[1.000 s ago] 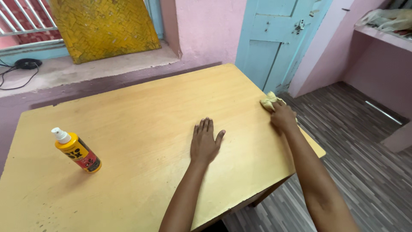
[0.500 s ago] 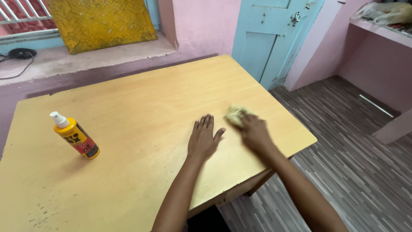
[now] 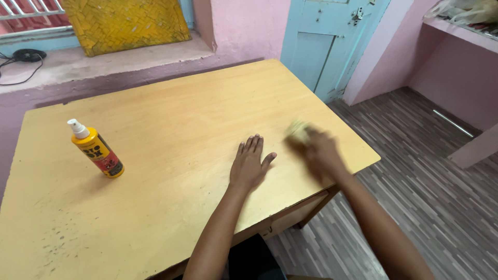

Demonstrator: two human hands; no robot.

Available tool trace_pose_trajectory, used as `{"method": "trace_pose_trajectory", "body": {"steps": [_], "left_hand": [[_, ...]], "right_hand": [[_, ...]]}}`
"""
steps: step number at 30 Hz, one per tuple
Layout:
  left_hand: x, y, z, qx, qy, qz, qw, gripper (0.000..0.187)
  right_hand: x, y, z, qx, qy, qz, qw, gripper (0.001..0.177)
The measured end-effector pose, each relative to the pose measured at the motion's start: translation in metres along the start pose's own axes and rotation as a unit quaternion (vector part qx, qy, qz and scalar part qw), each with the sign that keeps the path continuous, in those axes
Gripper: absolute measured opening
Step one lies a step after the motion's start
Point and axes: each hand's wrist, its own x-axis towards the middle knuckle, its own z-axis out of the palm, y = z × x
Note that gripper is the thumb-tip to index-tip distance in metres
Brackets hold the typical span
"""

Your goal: The person wipes a wooden table with a cloth, removing small white paper pieces and dust. They also open a drawer and wipe its interior before closing it and continuing to wipe the table surface.

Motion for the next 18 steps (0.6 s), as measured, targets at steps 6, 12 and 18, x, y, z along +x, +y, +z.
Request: {"method": "trace_pose_trajectory", "body": {"steps": [6, 12, 18], "left_hand": [[-0.003, -0.001, -0.002, 0.011, -0.015, -0.004, 1.0, 0.085], [-0.017, -0.008, -0.01, 0.018, -0.006, 0.004, 1.0, 0.083], [-0.039, -0.047, -0.042, 0.054, 0.013, -0.064, 0.996, 0.085]], "right_hand": [[-0.024, 0.003, -0.007, -0.061, -0.023, 0.021, 0.998, 0.051], [-0.012, 0.082, -0.038, -0.134, 0.056, 0.149, 0.978, 0.048], [0.016, 0.036, -0.009, -0.042, 0.08, 0.026, 0.996, 0.051]]}}
